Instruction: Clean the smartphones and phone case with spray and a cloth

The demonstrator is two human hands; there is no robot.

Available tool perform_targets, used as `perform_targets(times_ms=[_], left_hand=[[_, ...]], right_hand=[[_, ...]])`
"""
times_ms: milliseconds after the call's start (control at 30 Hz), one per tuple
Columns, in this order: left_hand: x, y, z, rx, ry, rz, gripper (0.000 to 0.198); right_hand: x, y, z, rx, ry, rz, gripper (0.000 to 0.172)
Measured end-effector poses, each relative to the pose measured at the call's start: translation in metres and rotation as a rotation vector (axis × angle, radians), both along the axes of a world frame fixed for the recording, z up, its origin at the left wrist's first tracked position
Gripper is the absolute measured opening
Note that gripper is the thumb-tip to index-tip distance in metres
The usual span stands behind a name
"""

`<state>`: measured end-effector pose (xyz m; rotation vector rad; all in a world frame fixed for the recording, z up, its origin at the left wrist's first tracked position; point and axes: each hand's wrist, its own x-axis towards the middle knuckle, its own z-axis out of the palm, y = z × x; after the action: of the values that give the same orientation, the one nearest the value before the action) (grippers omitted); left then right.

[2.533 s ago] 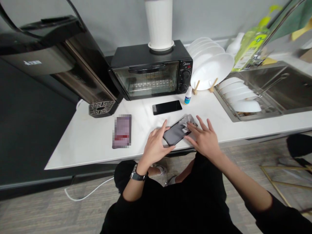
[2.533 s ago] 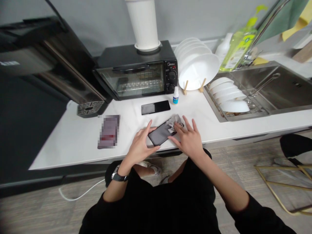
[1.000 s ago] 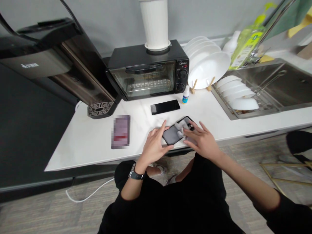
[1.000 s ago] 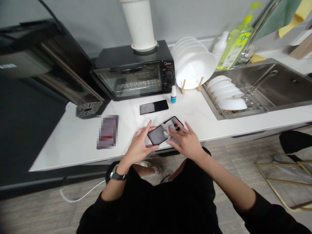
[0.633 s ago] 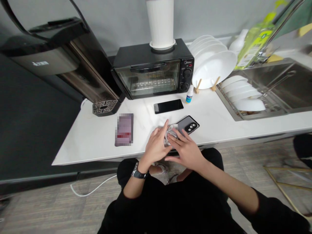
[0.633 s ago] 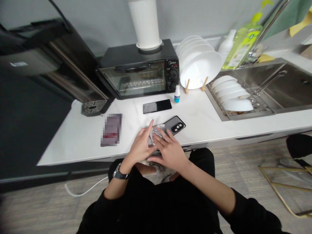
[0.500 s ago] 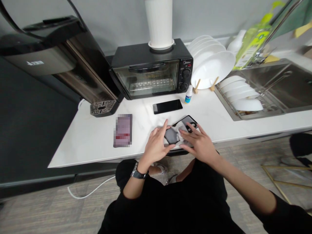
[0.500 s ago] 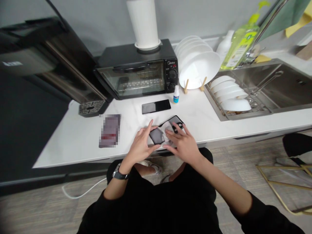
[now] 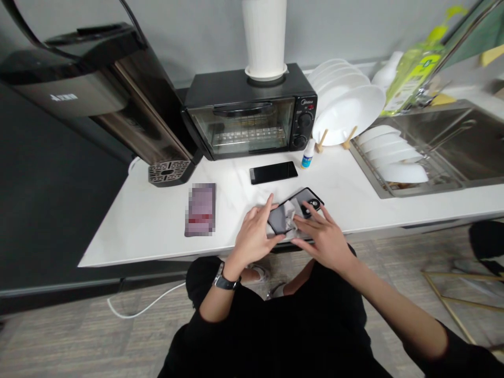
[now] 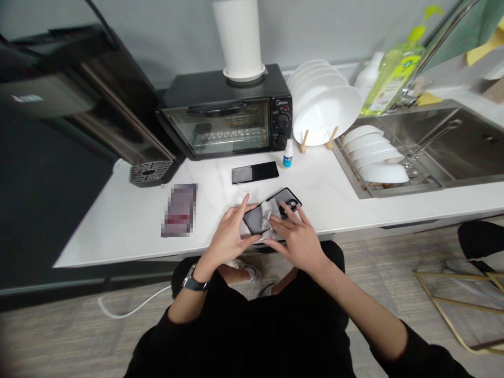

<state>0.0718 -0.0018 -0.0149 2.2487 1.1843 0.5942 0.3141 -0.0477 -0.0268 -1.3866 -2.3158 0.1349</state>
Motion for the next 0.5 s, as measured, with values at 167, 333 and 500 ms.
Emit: perform_targets(times_ms=[167,333,500], left_hand=[[0.003,0.003,0.001,0.0,-0.003,-0.015,0.119],[0.001,0.001,-0.002,-0.006,0.031,0.014,0.112],[0.002,-0.001,-0.001,0.016,0.035,0.032,0.114]], right_hand=[[0.023,0.024,-0.004,0.102,-0.048,-0.244,0.048],[-0.05,0.008,-0.005,0.016,0.062,0.069,0.065],[-0.009,0.0,0.0,-0.002,-0.012,0.048,0.054]])
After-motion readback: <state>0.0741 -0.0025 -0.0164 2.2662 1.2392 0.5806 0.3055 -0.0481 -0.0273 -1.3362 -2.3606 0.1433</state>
